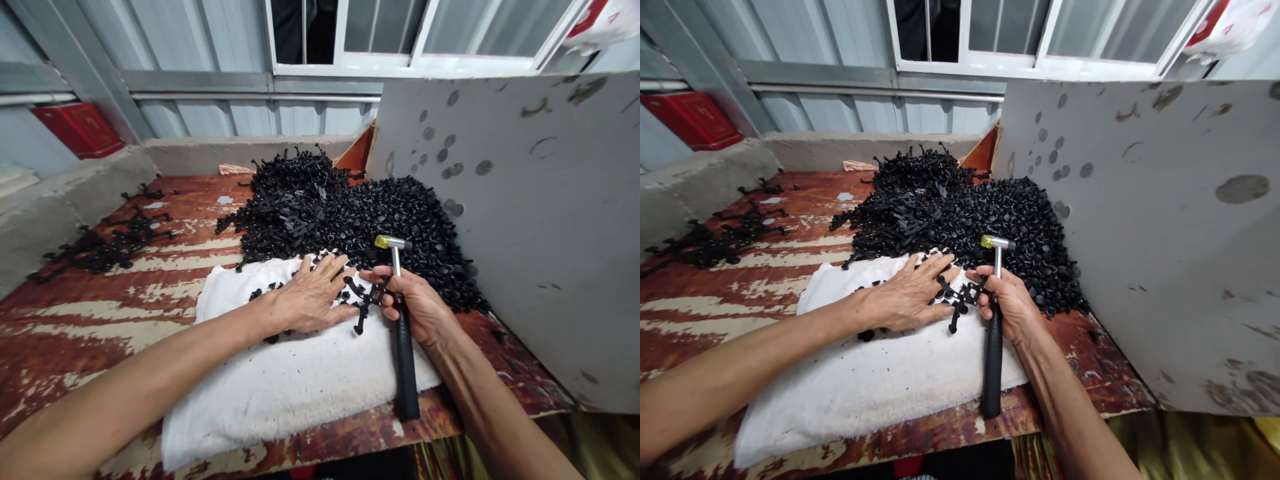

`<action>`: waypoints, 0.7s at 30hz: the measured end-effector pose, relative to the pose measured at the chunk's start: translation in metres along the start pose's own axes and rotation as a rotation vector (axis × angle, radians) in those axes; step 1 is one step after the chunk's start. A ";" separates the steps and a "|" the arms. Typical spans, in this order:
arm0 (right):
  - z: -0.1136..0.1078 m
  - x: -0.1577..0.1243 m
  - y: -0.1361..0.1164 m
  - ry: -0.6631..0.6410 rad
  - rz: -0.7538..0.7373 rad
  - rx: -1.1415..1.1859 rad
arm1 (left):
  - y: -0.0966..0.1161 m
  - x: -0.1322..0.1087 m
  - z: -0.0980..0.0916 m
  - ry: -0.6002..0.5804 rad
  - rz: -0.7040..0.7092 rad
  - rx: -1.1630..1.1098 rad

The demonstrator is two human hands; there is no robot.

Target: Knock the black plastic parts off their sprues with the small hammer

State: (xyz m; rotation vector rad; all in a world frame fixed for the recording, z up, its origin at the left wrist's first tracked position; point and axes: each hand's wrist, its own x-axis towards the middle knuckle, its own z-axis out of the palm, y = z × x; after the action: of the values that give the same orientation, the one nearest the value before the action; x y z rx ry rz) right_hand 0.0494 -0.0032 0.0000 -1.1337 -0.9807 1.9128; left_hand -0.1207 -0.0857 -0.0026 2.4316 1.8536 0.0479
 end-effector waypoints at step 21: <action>-0.001 0.000 0.001 0.006 0.006 0.002 | 0.008 -0.148 0.028 0.066 -0.036 0.135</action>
State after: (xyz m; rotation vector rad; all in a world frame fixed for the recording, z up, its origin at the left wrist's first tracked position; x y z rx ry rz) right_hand 0.0503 -0.0031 -0.0015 -1.1415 -0.9733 1.9136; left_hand -0.1502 -0.2317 -0.0262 2.5126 1.9893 0.0003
